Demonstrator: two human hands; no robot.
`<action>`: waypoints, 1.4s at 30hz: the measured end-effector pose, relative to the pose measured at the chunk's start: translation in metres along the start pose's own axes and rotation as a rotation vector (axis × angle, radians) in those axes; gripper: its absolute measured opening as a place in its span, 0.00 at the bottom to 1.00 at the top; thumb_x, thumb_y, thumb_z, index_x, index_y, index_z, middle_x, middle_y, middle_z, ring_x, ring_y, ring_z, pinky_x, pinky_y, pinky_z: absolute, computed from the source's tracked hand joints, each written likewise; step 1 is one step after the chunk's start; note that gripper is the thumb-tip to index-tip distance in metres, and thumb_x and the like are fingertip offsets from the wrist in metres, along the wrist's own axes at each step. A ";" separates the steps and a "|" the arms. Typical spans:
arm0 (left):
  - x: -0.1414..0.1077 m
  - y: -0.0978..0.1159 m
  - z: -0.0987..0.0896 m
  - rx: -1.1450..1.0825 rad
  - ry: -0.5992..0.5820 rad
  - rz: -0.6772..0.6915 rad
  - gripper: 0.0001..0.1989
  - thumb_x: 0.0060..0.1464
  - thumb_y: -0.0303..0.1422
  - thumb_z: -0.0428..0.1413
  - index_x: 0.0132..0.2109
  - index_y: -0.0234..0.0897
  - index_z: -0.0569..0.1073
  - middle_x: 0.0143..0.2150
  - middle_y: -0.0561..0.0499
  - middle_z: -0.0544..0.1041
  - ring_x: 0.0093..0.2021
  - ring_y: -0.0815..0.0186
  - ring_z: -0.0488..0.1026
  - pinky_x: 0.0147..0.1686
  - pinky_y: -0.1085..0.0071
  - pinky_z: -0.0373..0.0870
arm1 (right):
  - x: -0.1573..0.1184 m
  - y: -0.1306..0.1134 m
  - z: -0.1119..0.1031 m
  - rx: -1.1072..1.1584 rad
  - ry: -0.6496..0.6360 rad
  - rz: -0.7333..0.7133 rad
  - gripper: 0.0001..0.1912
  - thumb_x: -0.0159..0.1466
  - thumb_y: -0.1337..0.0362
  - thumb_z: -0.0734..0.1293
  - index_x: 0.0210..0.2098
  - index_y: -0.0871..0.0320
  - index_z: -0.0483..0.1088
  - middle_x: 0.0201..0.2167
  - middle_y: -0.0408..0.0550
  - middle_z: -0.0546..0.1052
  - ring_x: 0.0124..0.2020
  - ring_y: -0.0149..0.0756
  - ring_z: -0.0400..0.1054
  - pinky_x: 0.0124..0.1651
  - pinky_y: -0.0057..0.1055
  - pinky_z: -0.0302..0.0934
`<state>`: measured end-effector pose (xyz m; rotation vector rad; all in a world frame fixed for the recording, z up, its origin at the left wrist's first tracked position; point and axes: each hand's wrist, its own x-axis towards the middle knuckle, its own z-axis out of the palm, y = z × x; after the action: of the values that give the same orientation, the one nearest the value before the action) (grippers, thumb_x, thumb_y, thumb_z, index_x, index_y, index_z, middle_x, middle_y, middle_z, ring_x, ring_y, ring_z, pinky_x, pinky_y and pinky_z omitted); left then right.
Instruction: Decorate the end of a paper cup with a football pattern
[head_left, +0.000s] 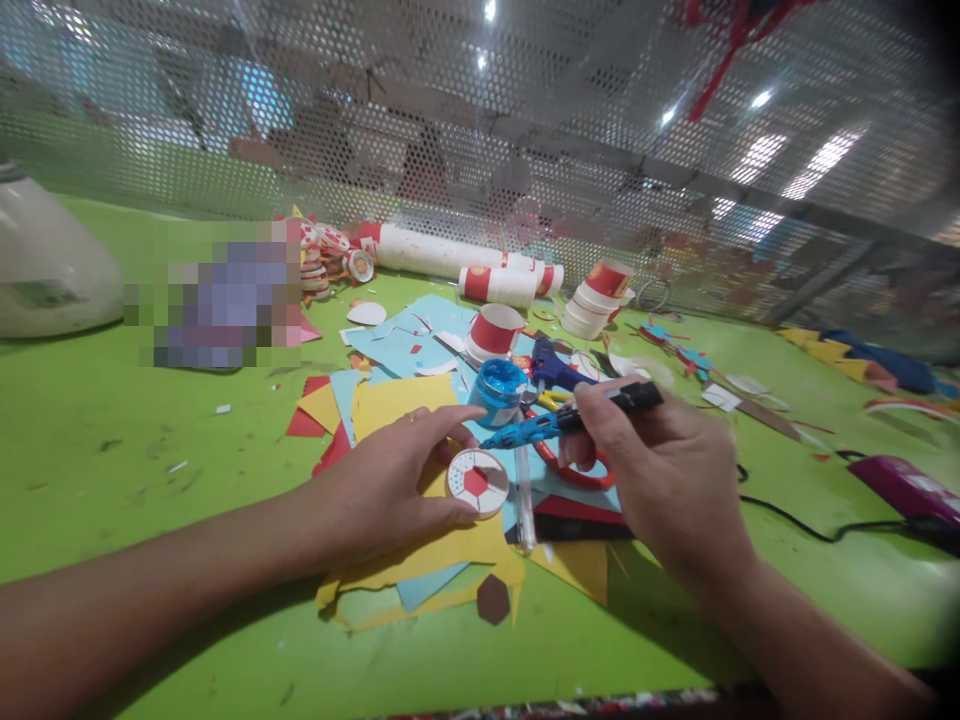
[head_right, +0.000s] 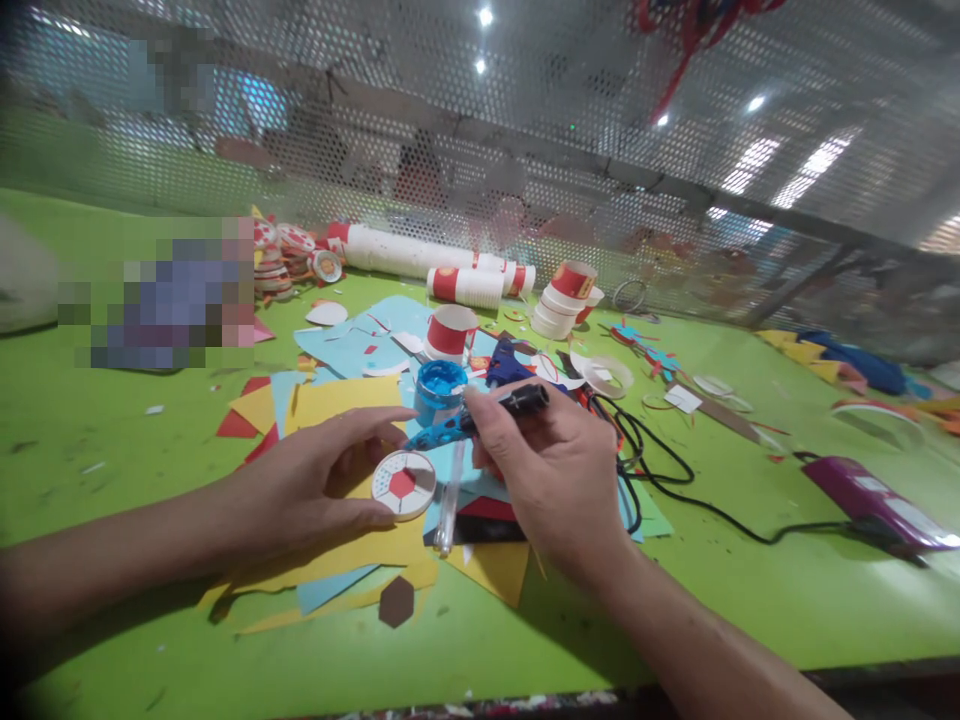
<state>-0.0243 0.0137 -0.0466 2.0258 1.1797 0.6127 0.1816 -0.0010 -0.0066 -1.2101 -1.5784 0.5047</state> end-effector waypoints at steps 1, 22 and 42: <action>0.000 -0.002 0.001 0.002 0.010 0.006 0.34 0.46 0.38 0.62 0.60 0.54 0.60 0.47 0.54 0.74 0.53 0.57 0.69 0.51 0.61 0.65 | 0.000 0.000 -0.001 -0.010 -0.015 -0.004 0.15 0.62 0.56 0.67 0.24 0.58 0.69 0.14 0.39 0.71 0.16 0.27 0.65 0.19 0.23 0.62; 0.000 0.010 -0.005 0.038 -0.028 -0.038 0.34 0.47 0.37 0.61 0.61 0.48 0.59 0.49 0.50 0.73 0.51 0.56 0.70 0.48 0.60 0.68 | -0.004 0.004 0.005 -0.111 -0.110 -0.111 0.11 0.62 0.61 0.67 0.26 0.59 0.70 0.17 0.38 0.71 0.18 0.23 0.61 0.22 0.20 0.60; -0.001 0.004 -0.002 0.022 -0.010 -0.004 0.34 0.48 0.38 0.61 0.61 0.50 0.59 0.47 0.52 0.74 0.51 0.57 0.69 0.49 0.62 0.67 | -0.003 -0.002 0.001 -0.065 -0.003 -0.109 0.11 0.62 0.61 0.67 0.24 0.57 0.69 0.15 0.38 0.70 0.16 0.26 0.63 0.20 0.23 0.61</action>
<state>-0.0241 0.0128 -0.0422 2.0417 1.1895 0.5892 0.1799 -0.0042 -0.0070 -1.1650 -1.6643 0.3872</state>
